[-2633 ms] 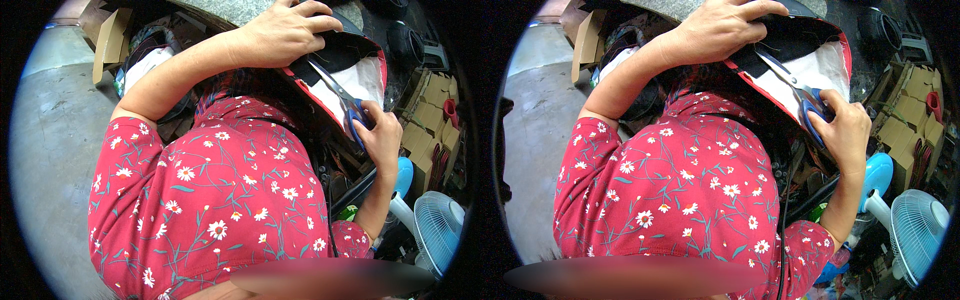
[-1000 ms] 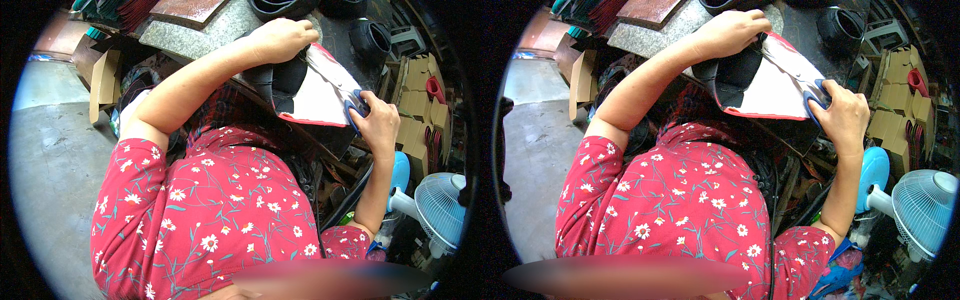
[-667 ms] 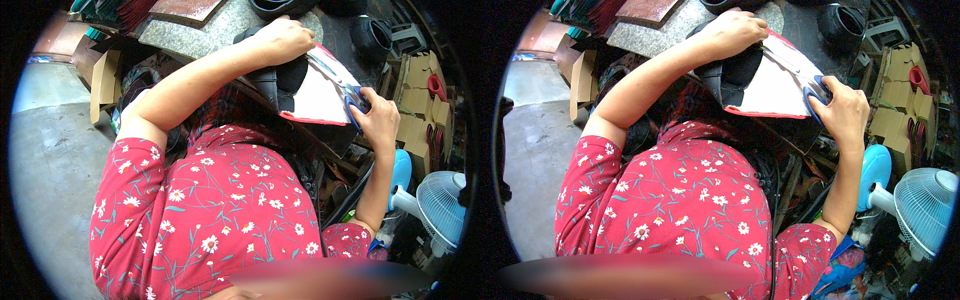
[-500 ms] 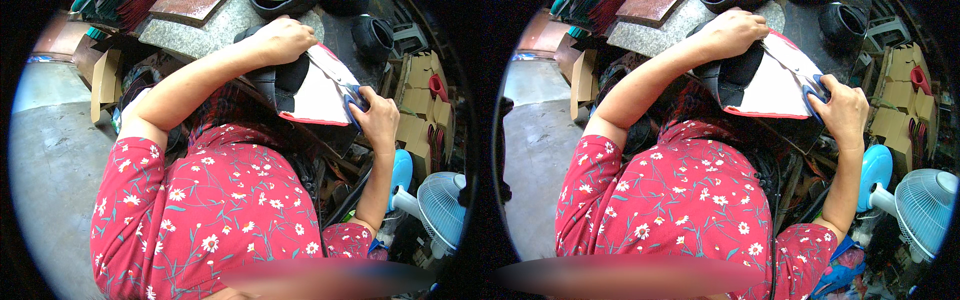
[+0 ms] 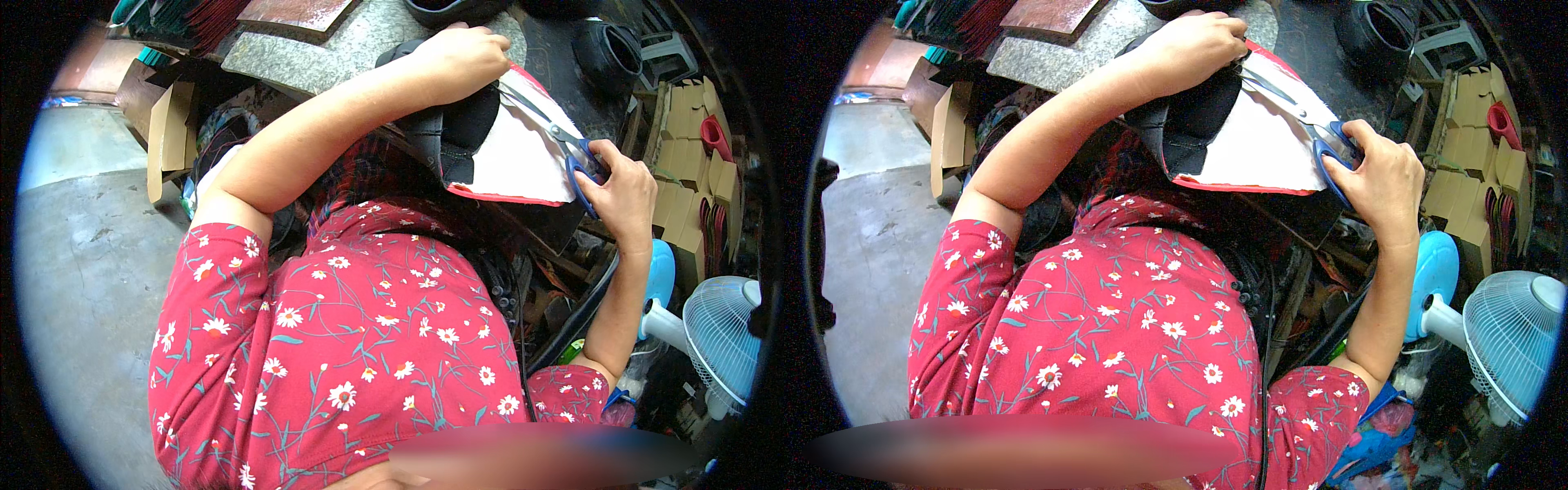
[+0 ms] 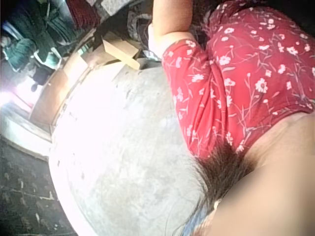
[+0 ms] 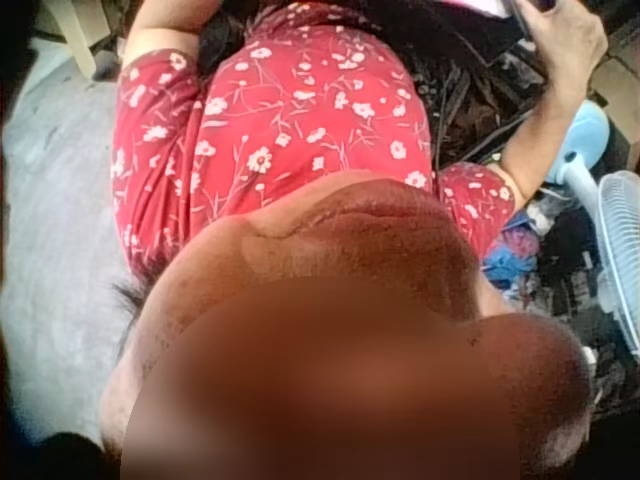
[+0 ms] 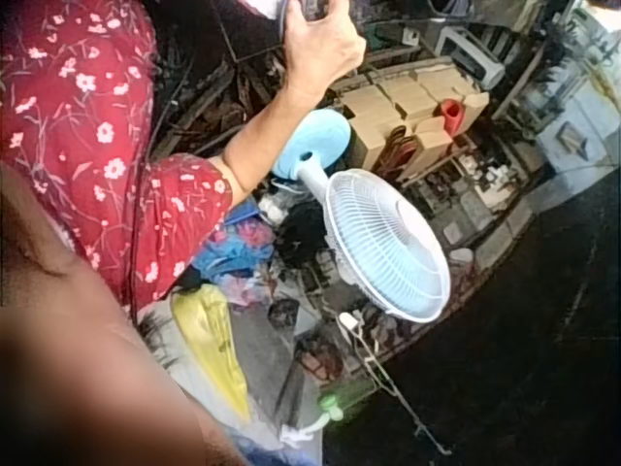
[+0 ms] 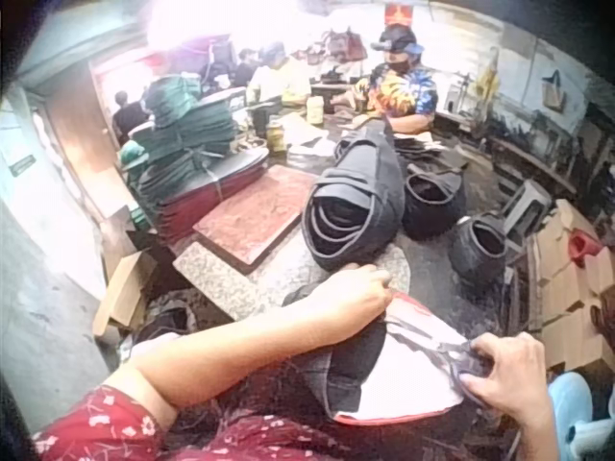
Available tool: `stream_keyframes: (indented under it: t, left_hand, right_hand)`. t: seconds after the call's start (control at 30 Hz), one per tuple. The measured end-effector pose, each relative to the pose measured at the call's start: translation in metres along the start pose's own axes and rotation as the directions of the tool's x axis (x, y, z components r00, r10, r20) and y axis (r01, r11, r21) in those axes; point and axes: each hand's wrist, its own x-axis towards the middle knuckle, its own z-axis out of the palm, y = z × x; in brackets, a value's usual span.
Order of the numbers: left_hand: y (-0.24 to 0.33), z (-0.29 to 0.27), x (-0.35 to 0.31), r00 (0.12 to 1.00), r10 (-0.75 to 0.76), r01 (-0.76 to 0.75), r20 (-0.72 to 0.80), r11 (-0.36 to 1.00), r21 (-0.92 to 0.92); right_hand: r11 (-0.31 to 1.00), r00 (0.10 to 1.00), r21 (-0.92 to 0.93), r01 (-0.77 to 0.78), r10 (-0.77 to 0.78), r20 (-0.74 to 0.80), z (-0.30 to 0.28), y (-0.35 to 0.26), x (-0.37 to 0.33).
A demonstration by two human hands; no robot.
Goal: The person uses scissors to cut the insole out of several black sandals. They pick up each sandal, cut around the insole, remove it, and place the sandal aside. The process is repeated for multiple sandals.
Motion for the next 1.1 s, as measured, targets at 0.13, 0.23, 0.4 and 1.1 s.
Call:
stream_keyframes:
  t: [0.13, 0.23, 0.4, 1.1]
  left_hand:
    - [0.002, 0.001, 0.0, 0.999, 0.041, -0.04, -0.024, 0.997, 0.061]
    - [0.002, 0.003, -0.002, 0.999, 0.02, -0.019, -0.049, 0.999, 0.028]
    - [-0.002, 0.004, -0.001, 0.975, -0.128, 0.087, -0.183, 0.972, -0.219]
    - [-0.002, -0.024, -0.016, 0.909, -0.189, -0.044, -0.373, 0.844, -0.534]
  right_hand:
    - [1.0, 0.999, 0.012, -0.012, 0.012, 0.044, 0.001, -0.001, 0.004]
    - [0.998, 0.998, -0.037, 0.055, -0.055, -0.004, 0.003, -0.004, 0.007]
    - [0.995, 0.999, -0.09, 0.05, -0.052, -0.012, 0.0, -0.012, 0.007]
    - [0.99, 0.993, -0.109, -0.092, 0.083, -0.085, 0.018, 0.015, 0.006]
